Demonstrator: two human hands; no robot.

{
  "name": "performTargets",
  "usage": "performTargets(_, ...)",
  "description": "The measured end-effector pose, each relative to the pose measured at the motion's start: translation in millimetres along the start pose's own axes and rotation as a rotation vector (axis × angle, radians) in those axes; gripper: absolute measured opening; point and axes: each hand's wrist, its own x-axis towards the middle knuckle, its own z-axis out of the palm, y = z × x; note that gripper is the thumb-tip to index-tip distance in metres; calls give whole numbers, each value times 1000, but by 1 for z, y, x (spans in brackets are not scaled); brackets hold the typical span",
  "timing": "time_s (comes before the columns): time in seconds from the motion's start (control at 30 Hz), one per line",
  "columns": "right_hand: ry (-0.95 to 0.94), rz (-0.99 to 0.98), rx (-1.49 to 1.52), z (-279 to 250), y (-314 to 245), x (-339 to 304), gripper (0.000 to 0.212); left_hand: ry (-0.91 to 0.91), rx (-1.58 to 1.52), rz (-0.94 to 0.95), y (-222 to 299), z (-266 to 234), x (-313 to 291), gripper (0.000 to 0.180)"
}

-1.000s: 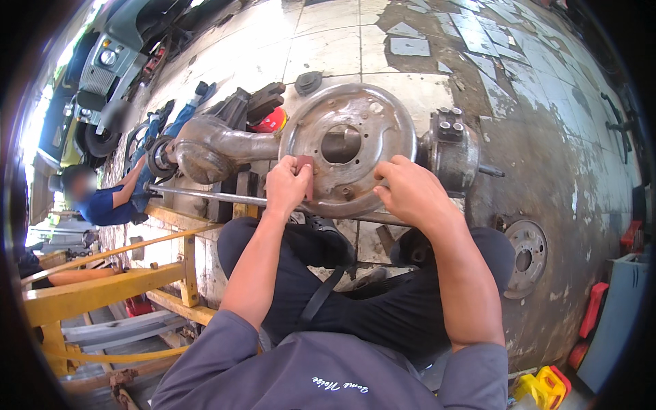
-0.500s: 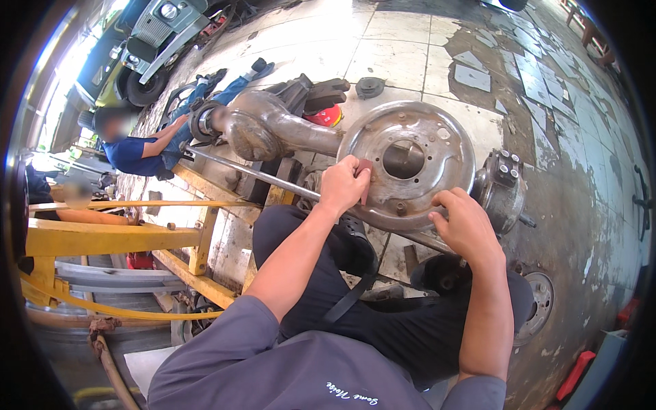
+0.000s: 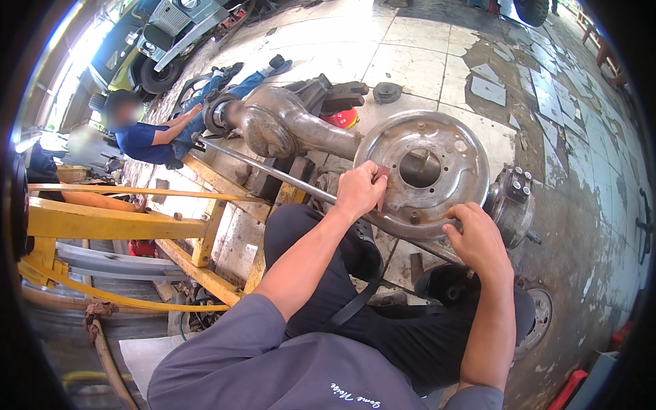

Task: The person scrubs the surface of a brake drum with a sanding block, then uses a metal file to scrape the inner rim. They continue sanding the drum and later sand a separate brake shoe component.

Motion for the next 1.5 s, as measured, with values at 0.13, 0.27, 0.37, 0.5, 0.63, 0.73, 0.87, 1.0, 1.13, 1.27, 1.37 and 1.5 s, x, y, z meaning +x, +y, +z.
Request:
performTargets(0.13,3,-12,14,0,-2,1,23,113,0,73,-5,9,6,25)
performTargets(0.27,9,-23,18,1,2,-1,23,66,-10,135,-2,5,3,29)
performTargets(0.37,14,-33,3,-1,0,1,23,97,41,126,-2,8,6,30)
performTargets(0.5,-17,-6,2,1,6,0,24,115,-116,12,-7,6,7,29)
performTargets(0.63,23,-63,-32,1,9,4,24,35,-6,-35,-10,0,6,29)
performTargets(0.73,1,-6,4,1,7,1,23,3,-42,-45,-6,0,4,29)
performTargets(0.87,6,-13,-8,1,7,-1,22,32,-25,-67,-2,0,10,30)
performTargets(1.0,16,-12,-4,-1,8,-1,22,-2,9,-40,3,-5,3,31)
performTargets(1.13,36,-59,-28,2,9,1,22,62,3,-1,-4,2,6,29)
performTargets(1.27,-1,7,-2,-2,5,-1,22,11,19,-5,-6,2,6,27)
performTargets(1.37,5,-4,-7,-1,7,0,23,30,1,3,-1,1,4,30)
performTargets(1.5,-3,-5,-17,3,7,0,23,30,9,38,-7,3,6,26)
